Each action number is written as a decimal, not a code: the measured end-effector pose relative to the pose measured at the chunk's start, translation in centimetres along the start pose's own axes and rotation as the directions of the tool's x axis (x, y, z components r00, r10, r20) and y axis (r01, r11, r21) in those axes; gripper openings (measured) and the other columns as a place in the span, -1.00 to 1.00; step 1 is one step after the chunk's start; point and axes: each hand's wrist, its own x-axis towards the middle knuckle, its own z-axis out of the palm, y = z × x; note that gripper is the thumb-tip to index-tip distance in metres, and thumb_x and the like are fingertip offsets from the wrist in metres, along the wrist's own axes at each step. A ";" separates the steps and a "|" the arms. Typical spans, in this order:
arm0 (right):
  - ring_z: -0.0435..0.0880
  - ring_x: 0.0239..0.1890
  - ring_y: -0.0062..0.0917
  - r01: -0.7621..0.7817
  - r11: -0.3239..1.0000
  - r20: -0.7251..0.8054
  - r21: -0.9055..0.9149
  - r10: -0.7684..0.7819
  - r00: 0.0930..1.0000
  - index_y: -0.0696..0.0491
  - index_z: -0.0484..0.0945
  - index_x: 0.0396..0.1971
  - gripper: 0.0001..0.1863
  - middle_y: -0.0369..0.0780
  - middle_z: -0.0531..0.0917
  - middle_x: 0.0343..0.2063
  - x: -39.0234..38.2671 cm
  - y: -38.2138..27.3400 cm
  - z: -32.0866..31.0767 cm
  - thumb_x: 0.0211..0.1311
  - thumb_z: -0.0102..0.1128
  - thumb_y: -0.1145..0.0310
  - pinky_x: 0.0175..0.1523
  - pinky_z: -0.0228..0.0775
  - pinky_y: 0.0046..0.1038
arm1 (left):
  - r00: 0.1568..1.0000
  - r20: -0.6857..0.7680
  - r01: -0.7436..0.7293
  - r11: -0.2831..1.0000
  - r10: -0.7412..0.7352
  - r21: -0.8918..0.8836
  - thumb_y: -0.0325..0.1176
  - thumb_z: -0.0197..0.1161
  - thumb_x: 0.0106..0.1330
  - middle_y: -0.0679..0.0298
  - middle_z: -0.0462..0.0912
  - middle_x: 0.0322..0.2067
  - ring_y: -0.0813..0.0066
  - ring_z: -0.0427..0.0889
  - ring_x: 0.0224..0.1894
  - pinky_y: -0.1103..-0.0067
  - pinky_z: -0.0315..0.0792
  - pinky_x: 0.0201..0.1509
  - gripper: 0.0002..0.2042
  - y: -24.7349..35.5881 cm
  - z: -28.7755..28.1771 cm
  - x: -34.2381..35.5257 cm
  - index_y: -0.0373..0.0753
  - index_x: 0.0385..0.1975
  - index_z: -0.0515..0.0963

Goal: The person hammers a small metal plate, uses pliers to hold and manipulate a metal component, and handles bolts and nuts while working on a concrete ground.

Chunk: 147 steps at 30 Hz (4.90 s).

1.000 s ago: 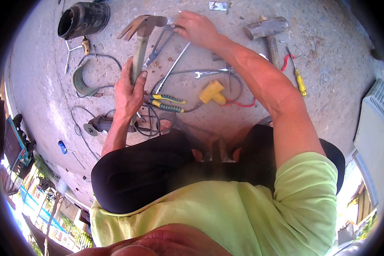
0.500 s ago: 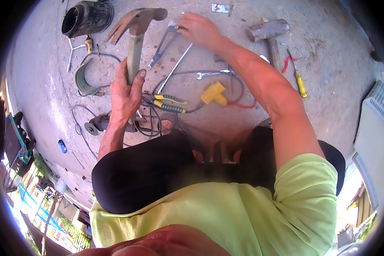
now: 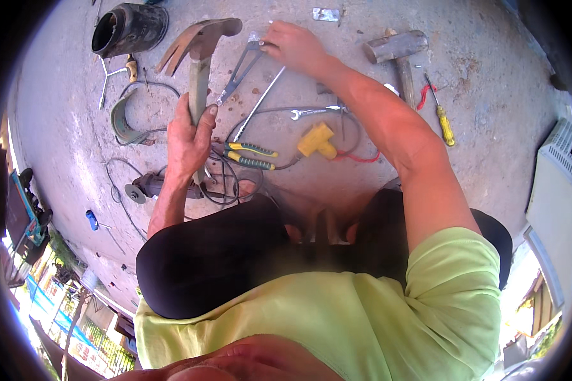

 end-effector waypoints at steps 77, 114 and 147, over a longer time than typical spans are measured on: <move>0.73 -0.20 -0.35 -0.016 0.997 -0.056 -0.071 0.012 0.998 0.00 0.78 -0.19 -0.81 -0.28 0.71 -0.25 -0.1 -1.2 0.6 0.21 0.44 0.31 -0.12 0.60 -0.36 | 0.978 -0.145 0.137 0.986 -0.150 -0.098 -0.28 0.29 0.40 0.01 0.69 -0.40 0.14 0.73 -0.36 0.36 0.55 -0.22 -0.59 -7.8 1.3 1.7 -0.33 0.16 0.48; 0.68 -0.11 -0.30 -0.001 0.998 -0.025 -0.066 0.000 1.000 0.00 0.76 -0.21 -0.79 -0.24 0.66 -0.28 -0.6 -0.5 0.8 0.22 0.38 0.24 -0.02 0.56 -0.30 | 1.000 0.003 0.013 0.999 -0.013 0.046 -0.33 0.19 0.48 -0.25 0.66 -0.35 -0.34 0.67 -0.23 0.12 0.51 -0.19 -0.72 1.3 -0.6 0.8 -0.30 0.07 0.40; 0.61 0.06 -0.19 0.150 0.988 -0.131 -0.045 -0.155 0.979 0.07 0.71 -0.30 -0.77 -0.15 0.68 -0.14 1.2 -0.2 -0.1 0.00 0.46 0.36 0.21 0.44 -0.19 | 0.998 -0.032 -0.047 0.999 0.047 0.011 -0.31 0.25 0.44 -0.20 0.68 -0.29 -0.29 0.67 -0.20 0.15 0.53 -0.16 -0.73 2.4 -0.8 0.3 -0.26 0.02 0.46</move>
